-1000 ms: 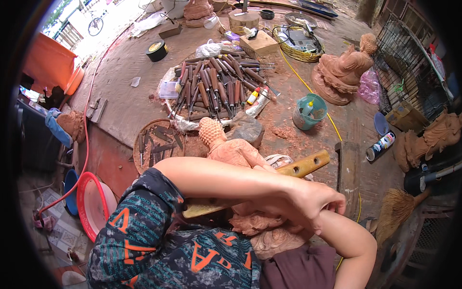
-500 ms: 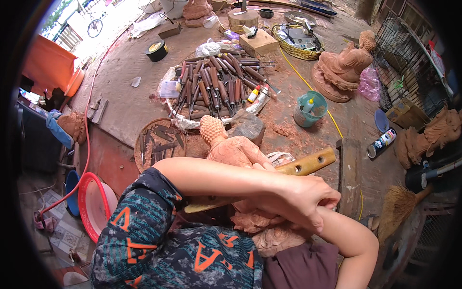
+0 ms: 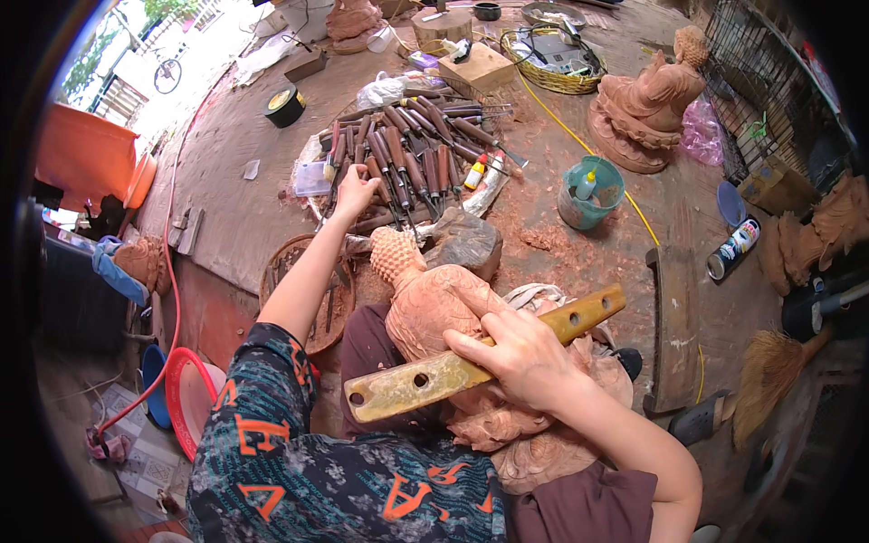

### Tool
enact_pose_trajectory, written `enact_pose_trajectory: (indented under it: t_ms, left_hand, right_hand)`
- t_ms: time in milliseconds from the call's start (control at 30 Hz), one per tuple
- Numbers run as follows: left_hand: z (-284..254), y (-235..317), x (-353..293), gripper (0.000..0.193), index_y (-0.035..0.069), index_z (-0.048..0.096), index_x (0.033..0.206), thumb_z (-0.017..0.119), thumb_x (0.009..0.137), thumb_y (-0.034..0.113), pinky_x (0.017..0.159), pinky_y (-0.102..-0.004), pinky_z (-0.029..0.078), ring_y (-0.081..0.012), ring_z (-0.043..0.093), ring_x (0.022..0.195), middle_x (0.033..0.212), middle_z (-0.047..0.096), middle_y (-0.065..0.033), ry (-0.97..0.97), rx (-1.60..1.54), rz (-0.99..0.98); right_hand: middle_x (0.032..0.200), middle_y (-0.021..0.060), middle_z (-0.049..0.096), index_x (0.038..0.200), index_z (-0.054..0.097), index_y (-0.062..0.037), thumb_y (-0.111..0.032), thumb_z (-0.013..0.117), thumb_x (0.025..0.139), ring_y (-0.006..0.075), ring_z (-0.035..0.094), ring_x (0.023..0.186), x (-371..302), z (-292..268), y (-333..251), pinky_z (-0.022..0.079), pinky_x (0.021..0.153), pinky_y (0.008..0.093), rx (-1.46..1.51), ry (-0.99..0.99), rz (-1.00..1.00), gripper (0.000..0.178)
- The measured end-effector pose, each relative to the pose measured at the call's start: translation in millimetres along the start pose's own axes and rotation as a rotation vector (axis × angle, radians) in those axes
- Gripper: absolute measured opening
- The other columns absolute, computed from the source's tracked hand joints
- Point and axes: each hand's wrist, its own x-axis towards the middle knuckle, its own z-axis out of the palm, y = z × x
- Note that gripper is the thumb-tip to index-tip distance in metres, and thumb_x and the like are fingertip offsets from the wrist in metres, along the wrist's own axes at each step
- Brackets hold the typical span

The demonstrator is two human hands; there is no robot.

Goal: The person carves a wooden Buddha statue using a chisel and mallet. They hold the chisel in their left hand and strike it with a wooden mallet in their right hand to shape the sculpture's back and shoulder area.

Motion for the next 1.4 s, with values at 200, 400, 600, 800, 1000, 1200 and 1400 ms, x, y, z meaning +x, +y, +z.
enact_pose_trajectory:
  t_ms: [200, 400, 600, 800, 1000, 1200, 1400]
  left_hand:
    - [37, 0, -5, 0.065, -0.002, 0.035, 0.12, 0.07, 0.07, 0.02, 0.086, -0.0412, 0.043, -0.0377, 0.054, 0.099, 0.103, 0.056, -0.0256, 0.057, 0.126, -0.058]
    - [-13, 28, 0, 0.034, -0.002, 0.055, 0.102, 0.06, 0.074, 0.017, 0.06, -0.0289, 0.048, -0.0191, 0.059, 0.065, 0.079, 0.06, -0.0097, 0.165, -0.404, -0.114]
    - [-98, 139, -86, 0.031, -0.001, 0.044, 0.111, 0.042, 0.088, 0.02, 0.043, -0.0181, 0.034, -0.0075, 0.041, 0.057, 0.071, 0.04, -0.0018, -0.064, -1.441, 0.088]
    - [-96, 195, -164, 0.041, 0.014, 0.031, 0.129, 0.032, 0.095, 0.037, 0.04, -0.0188, 0.027, -0.0066, 0.03, 0.045, 0.063, 0.034, -0.001, -0.349, -1.544, 0.446]
    - [-77, 213, -182, 0.047, 0.015, 0.026, 0.132, 0.032, 0.094, 0.043, 0.041, -0.0211, 0.028, -0.0098, 0.034, 0.048, 0.061, 0.037, -0.0021, -0.276, -1.528, 0.429]
    - [-89, 196, -188, 0.024, 0.01, 0.041, 0.11, 0.043, 0.088, 0.018, 0.042, -0.0215, 0.032, -0.01, 0.036, 0.05, 0.069, 0.039, -0.0049, -0.18, -1.587, 0.578]
    - [-77, 202, -203, 0.037, 0.006, 0.043, 0.096, 0.041, 0.09, 0.042, 0.037, -0.0191, 0.03, -0.0092, 0.034, 0.045, 0.06, 0.035, -0.0017, -0.317, -1.582, 0.622]
  right_hand:
    - [0.075, 0.0054, 0.049, 0.106, 0.058, -0.0142, -0.019, 0.068, 0.061, 0.0231, 0.054, 0.068, 0, 1, -1, 0.04, 0.059, 0.0347, 0.034, 0.052, 0.029, 0.046]
    - [0.078, 0.0085, 0.049, 0.104, 0.056, -0.0106, -0.014, 0.059, 0.067, 0.0256, 0.054, 0.076, 4, -9, -8, 0.044, 0.065, 0.0354, 0.054, -0.028, 0.046, 0.037]
    - [0.076, 0.0086, 0.048, 0.102, 0.056, -0.0102, -0.012, 0.057, 0.067, 0.0254, 0.054, 0.078, -2, 0, -2, 0.046, 0.072, 0.0368, 0.077, 0.07, 0.024, 0.035]
    - [0.076, 0.004, 0.049, 0.106, 0.057, -0.0116, -0.014, 0.056, 0.071, 0.0215, 0.053, 0.074, -1, 6, 2, 0.044, 0.063, 0.033, 0.001, 0.201, -0.082, 0.035]
    - [0.074, 0.001, 0.048, 0.107, 0.057, -0.013, -0.016, 0.055, 0.072, 0.0181, 0.054, 0.074, -3, 2, -2, 0.045, 0.064, 0.0315, -0.015, 0.196, -0.093, 0.035]
    - [0.075, 0.0045, 0.052, 0.104, 0.055, -0.013, -0.018, 0.052, 0.076, 0.0207, 0.056, 0.07, -14, -19, 10, 0.046, 0.057, 0.0317, -0.215, 0.199, -0.027, 0.029]
    - [0.082, 0.0162, 0.06, 0.106, 0.048, -0.0094, -0.021, 0.072, 0.066, 0.0337, 0.06, 0.076, -24, -69, 40, 0.047, 0.065, 0.0403, -0.035, 0.257, 0.501, 0.048]
